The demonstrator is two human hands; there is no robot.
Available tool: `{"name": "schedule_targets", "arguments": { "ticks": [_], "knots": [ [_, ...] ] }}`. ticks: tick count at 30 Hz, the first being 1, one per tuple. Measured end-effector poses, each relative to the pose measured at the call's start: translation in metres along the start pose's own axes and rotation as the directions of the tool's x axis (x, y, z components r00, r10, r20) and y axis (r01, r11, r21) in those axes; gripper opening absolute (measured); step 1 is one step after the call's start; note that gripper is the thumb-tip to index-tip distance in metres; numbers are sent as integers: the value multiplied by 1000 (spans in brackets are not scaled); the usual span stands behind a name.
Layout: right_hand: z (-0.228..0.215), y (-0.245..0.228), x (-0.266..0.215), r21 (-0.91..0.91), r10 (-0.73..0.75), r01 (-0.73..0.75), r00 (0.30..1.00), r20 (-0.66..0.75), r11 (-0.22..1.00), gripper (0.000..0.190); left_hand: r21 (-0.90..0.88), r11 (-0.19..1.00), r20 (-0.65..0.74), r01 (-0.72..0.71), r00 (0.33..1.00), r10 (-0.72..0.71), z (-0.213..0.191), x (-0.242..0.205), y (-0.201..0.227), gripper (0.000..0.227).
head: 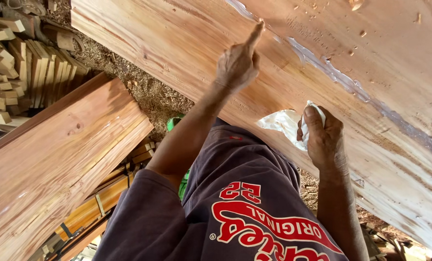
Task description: The person applies a white adhesive along the seam of a large wooden board using a white tube. They squeeze the tube to dispense glue and then use their finger to spread it along the joint. The person works along the length of the seam, ensuring coverage.
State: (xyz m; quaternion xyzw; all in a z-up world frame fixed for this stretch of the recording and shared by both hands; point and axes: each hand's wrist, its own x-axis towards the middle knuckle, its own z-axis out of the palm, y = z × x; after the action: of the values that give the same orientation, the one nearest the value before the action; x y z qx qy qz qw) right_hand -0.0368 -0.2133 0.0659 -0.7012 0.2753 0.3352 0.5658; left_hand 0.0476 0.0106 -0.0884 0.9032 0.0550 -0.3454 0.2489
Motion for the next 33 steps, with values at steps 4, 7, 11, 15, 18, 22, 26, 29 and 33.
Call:
{"name": "schedule_targets", "arguments": {
  "ticks": [4,7,11,15,18,22,26,29,33],
  "knots": [
    [-5,5,-2,5,-21,21,1000,-19,1000,48,182,983,-61,-36,997,48,13,8,-2,78],
    [-4,3,-3,-1,-28,28,999,-28,1000,49,291,955,21,-60,998,56,4,-6,13,81],
    [-3,-6,1,1,-136,136,990,-18,991,48,298,951,29,-84,996,79,23,11,-4,63],
    [-4,3,11,70,-161,162,987,-21,984,47,308,950,-29,-50,998,62,18,-3,8,81],
    [-5,-6,10,16,-161,161,987,-30,987,44,123,976,137,-179,977,162,12,-37,33,63],
    [-9,-3,13,14,-159,160,987,-29,987,43,-664,697,35,-271,920,391,11,-71,49,50],
    [-6,-2,16,44,-135,138,989,-61,989,40,-874,444,48,-196,876,481,-5,-91,66,47],
    [-6,4,16,48,-146,149,987,-71,988,42,-920,368,56,-134,885,462,-8,-96,72,42],
    [-3,13,19,96,-184,194,978,-103,976,44,-947,310,50,-82,917,396,-11,-79,54,35]
  ]
}}
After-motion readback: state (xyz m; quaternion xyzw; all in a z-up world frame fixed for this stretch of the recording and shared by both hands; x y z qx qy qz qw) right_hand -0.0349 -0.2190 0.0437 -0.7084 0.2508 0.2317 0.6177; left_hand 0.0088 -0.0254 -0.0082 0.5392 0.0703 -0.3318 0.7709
